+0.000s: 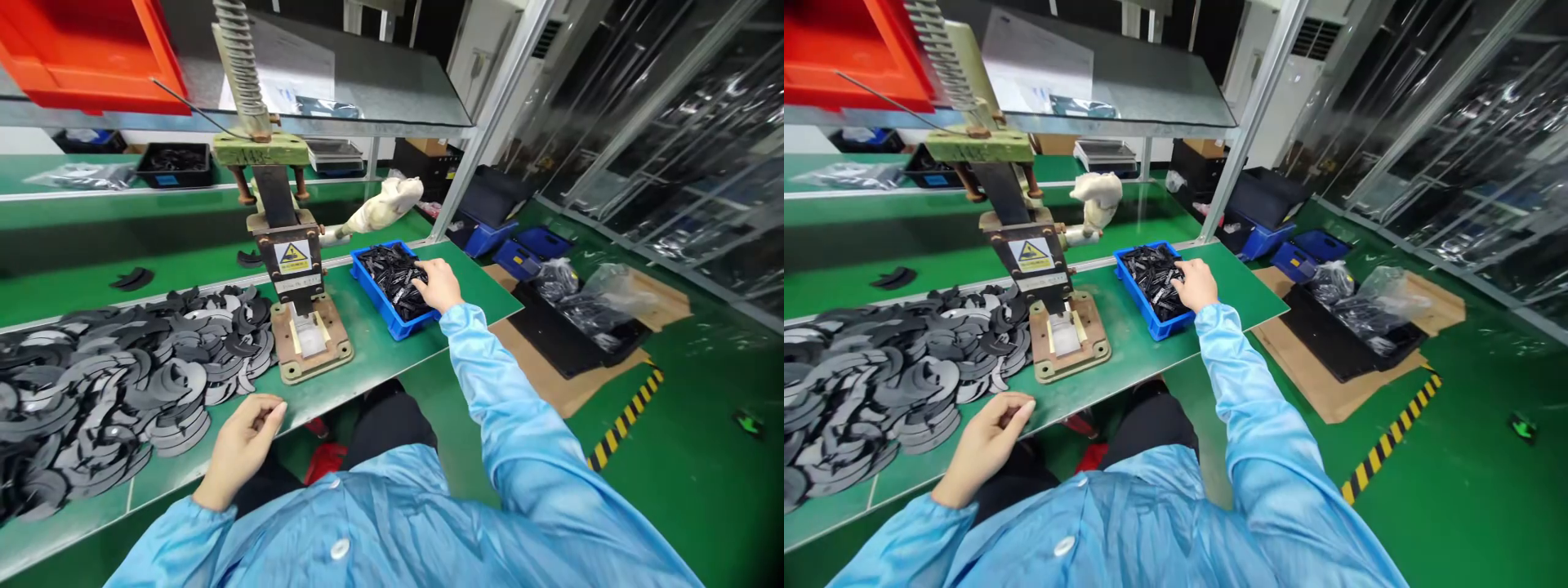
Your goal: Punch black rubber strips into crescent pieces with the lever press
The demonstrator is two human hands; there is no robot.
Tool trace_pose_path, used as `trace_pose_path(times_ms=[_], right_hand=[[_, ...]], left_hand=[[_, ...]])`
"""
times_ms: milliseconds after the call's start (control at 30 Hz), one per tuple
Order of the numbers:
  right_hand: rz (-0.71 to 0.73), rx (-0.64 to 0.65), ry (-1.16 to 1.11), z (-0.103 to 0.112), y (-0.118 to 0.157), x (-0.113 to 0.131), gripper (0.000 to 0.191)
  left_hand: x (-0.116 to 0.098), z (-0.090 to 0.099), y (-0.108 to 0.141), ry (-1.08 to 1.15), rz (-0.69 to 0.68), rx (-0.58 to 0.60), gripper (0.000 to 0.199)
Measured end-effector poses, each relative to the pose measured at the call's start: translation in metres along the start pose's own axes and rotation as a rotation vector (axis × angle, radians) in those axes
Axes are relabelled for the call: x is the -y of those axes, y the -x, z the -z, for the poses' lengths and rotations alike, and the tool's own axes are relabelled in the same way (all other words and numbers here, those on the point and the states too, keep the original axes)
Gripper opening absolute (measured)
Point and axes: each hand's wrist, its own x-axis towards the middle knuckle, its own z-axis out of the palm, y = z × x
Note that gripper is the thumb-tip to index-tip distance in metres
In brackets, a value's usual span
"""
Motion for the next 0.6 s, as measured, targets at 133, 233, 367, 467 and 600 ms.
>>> trace_pose_path(times_ms=[133,233,367,467,600], right_hand=[[0.001,0.021,0.019,-0.007,-0.015,0.009,0.043],[0.000,0.010,0.005,-0.011,-0.015,0.013,0.030],[0.006,-0.019,-0.068,-0.008,-0.009,0.015,0.018],[0.011,-0.044,-0.171,0.001,0.002,0.016,0.013],[0.021,-0.121,-0.362,0.011,0.039,0.030,0.023]], left_hand=[[-0.003,0.002,-0.002,-0.020,-0.012,0.013,0.037],[-0.004,0.003,-0.002,-0.032,-0.015,0.011,0.037],[-0.003,0.002,-0.001,-0.032,-0.008,0.004,0.038],[-0.001,0.002,-0.002,-0.011,-0.003,0.018,0.037],[-0.004,0.004,-0.002,0.065,0.020,-0.001,0.035]])
